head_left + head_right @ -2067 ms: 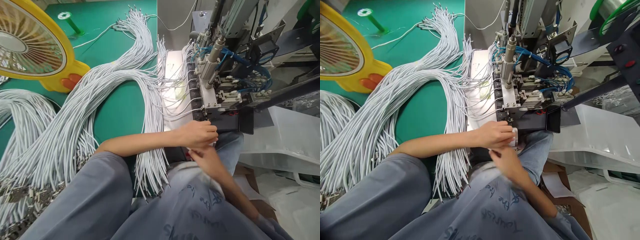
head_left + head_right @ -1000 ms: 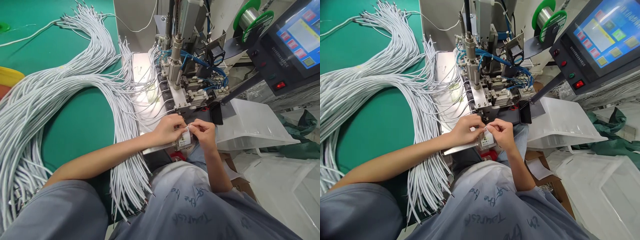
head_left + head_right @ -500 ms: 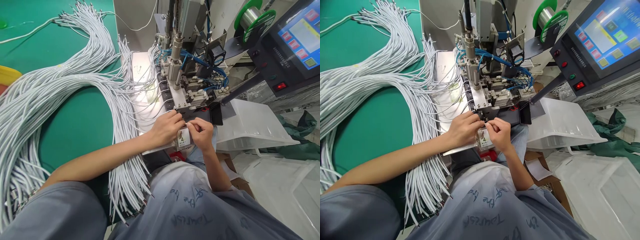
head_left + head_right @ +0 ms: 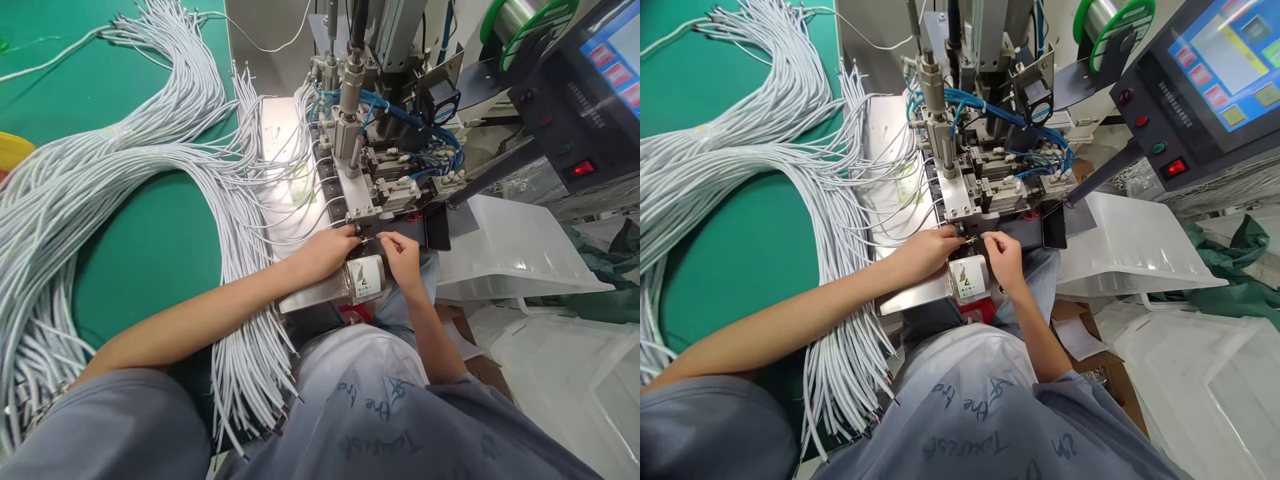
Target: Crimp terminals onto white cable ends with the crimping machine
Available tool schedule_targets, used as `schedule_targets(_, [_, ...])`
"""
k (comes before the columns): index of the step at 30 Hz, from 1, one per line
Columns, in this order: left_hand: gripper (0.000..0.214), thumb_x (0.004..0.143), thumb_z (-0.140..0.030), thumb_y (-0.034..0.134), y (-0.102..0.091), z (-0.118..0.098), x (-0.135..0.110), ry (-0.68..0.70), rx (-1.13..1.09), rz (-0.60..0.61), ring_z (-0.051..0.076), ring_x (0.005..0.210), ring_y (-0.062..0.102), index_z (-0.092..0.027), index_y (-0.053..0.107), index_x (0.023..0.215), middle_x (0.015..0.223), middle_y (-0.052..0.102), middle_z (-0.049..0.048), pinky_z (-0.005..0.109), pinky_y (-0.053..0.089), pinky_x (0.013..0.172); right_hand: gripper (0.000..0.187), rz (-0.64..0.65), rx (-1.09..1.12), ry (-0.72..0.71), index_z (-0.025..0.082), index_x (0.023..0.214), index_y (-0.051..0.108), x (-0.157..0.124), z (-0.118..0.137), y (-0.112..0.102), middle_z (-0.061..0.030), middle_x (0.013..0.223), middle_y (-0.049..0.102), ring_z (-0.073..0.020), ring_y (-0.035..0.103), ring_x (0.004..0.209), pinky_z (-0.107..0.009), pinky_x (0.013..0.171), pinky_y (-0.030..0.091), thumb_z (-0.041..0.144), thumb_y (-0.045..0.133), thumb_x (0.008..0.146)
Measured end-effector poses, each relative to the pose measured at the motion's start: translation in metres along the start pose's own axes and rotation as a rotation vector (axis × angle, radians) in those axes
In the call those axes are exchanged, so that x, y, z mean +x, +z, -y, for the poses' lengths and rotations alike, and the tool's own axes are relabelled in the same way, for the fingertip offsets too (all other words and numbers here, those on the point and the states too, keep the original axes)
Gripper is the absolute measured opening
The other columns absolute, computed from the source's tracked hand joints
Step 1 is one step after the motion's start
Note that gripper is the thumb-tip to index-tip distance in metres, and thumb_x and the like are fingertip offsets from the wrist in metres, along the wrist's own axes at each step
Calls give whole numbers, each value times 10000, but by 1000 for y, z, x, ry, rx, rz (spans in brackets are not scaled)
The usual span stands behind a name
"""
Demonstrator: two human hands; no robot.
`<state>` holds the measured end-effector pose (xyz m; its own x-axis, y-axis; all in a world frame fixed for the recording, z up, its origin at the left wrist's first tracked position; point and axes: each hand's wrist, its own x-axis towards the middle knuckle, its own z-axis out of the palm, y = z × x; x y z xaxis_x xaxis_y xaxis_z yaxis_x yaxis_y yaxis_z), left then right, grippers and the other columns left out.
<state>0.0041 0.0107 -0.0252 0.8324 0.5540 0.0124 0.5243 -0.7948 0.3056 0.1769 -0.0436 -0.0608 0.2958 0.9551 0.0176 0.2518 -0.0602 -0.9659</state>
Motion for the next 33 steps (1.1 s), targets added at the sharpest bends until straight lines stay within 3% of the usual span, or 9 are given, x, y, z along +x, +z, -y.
schedule_targets(4, [334,830,-40,351,2,4,2,23,38,26,144,720,598,-91,610,1034,873,585,90,242,482,649,192,62,78,133,163,757,661,7,-10,1,-11,651,617,-119,513,574,-265,563,434,322,566,705])
schedule_targets(9, [310,838,-48,357,4,4,1,61,84,24,138,719,584,-76,594,1036,864,560,89,239,485,657,163,128,135,198,170,707,616,11,-8,7,5,618,600,-109,517,558,-255,562,441,330,595,684])
schedule_targets(15, [328,850,-75,396,4,5,-1,108,138,-7,152,748,581,-93,549,1139,869,541,82,250,473,651,146,166,164,199,177,660,561,13,-7,9,37,556,527,-92,483,523,-240,542,420,315,569,706])
schedule_targets(33, [348,900,-82,345,-2,-7,1,124,362,73,205,835,618,-45,504,1207,1015,572,156,318,500,721,198,218,206,242,192,622,489,14,-10,13,67,496,424,-76,369,468,-240,495,324,346,563,723])
